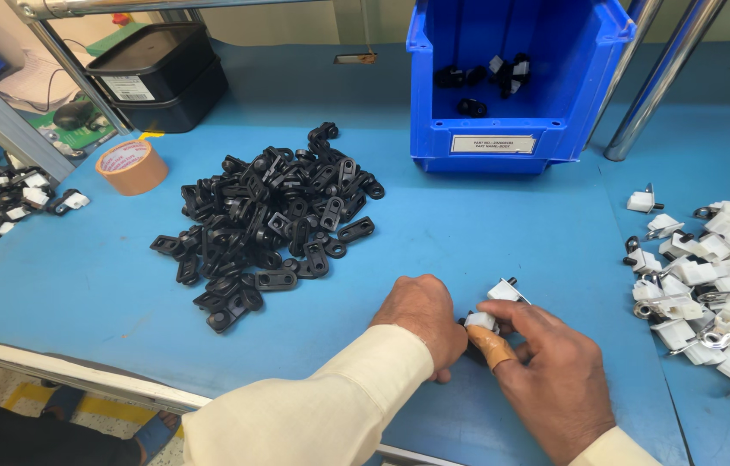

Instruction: The person repeatedly picks a black plastic bracket and a white electrical connector, aligns them, and presses them together by hand. The assembled units are placed into a blue bin. The person continues this cycle throughout the clip.

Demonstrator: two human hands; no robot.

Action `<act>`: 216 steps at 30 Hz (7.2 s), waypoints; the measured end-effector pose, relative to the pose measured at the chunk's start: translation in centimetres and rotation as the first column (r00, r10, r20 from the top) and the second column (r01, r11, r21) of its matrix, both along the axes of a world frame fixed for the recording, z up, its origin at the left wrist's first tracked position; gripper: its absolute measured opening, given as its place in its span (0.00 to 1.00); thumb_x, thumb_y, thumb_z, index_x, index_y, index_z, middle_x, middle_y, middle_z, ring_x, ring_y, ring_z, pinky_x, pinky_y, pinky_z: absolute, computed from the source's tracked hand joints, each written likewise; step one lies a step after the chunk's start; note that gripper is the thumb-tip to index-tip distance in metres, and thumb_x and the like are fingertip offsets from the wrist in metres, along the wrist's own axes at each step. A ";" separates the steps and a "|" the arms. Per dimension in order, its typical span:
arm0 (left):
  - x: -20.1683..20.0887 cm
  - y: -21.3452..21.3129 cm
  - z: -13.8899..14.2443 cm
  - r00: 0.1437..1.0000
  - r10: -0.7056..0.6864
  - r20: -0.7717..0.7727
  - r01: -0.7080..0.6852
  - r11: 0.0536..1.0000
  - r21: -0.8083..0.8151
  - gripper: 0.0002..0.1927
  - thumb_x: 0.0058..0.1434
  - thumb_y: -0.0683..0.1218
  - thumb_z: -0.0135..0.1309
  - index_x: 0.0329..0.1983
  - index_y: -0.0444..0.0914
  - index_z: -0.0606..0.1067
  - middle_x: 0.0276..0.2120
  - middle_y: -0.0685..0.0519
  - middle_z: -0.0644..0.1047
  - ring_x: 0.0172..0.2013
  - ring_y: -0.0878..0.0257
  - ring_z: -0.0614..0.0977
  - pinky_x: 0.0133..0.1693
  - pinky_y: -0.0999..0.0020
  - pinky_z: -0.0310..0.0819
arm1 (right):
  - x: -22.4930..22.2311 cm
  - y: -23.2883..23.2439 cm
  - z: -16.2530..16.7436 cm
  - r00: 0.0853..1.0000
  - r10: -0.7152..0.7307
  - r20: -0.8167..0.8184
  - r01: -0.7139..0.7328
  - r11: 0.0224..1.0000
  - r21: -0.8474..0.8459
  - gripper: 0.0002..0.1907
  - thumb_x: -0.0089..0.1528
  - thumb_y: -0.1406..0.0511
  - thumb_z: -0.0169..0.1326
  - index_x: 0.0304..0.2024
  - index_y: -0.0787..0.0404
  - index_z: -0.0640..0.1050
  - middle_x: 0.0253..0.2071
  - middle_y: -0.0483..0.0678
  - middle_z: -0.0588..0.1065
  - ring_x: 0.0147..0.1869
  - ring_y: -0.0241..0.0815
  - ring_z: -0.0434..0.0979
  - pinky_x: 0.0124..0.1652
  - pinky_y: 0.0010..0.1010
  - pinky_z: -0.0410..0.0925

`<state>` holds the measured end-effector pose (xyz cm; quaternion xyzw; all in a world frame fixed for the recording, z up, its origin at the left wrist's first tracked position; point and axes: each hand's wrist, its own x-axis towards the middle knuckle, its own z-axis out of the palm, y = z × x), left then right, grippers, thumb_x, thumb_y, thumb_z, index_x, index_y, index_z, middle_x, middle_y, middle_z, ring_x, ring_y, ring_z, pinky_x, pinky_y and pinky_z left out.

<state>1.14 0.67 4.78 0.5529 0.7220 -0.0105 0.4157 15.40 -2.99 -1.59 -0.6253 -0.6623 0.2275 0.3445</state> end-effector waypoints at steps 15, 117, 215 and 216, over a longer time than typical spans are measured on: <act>-1.4 0.5 -3.4 0.862 0.286 0.418 -0.274 0.958 -0.089 0.06 0.65 0.39 0.50 0.37 0.33 0.77 0.31 0.46 0.82 0.24 0.56 0.86 0.22 0.68 0.81 | 0.6 1.4 0.8 0.957 0.252 0.143 -0.258 0.966 0.020 0.19 0.53 0.71 0.59 0.47 0.54 0.83 0.39 0.49 0.82 0.38 0.49 0.83 0.39 0.37 0.75; -0.8 -4.4 -5.1 0.392 0.640 0.661 -0.613 0.718 -0.331 0.22 0.62 0.33 0.56 0.53 0.44 0.63 0.38 0.44 0.80 0.34 0.57 0.86 0.35 0.64 0.86 | 0.3 2.2 0.3 0.686 -0.413 -0.599 -0.160 0.718 -0.678 0.15 0.65 0.58 0.52 0.46 0.63 0.79 0.33 0.45 0.79 0.31 0.35 0.74 0.25 0.27 0.64; 2.5 -4.6 -4.6 -0.012 0.626 0.780 -0.572 0.636 -0.519 0.11 0.68 0.43 0.51 0.50 0.35 0.69 0.41 0.43 0.81 0.40 0.55 0.87 0.43 0.62 0.85 | 2.0 2.3 -1.1 0.639 -0.379 -0.669 -0.093 0.825 -0.557 0.10 0.63 0.70 0.47 0.39 0.68 0.79 0.34 0.49 0.78 0.35 0.39 0.77 0.39 0.34 0.73; 2.3 -4.6 -4.7 -0.007 0.626 0.780 -0.558 0.645 -0.522 0.11 0.68 0.44 0.51 0.50 0.35 0.69 0.41 0.44 0.81 0.40 0.56 0.87 0.43 0.63 0.85 | 2.2 2.2 -0.8 0.642 -0.397 -0.656 -0.091 0.810 -0.579 0.11 0.65 0.66 0.48 0.41 0.67 0.79 0.35 0.50 0.78 0.35 0.40 0.77 0.39 0.34 0.73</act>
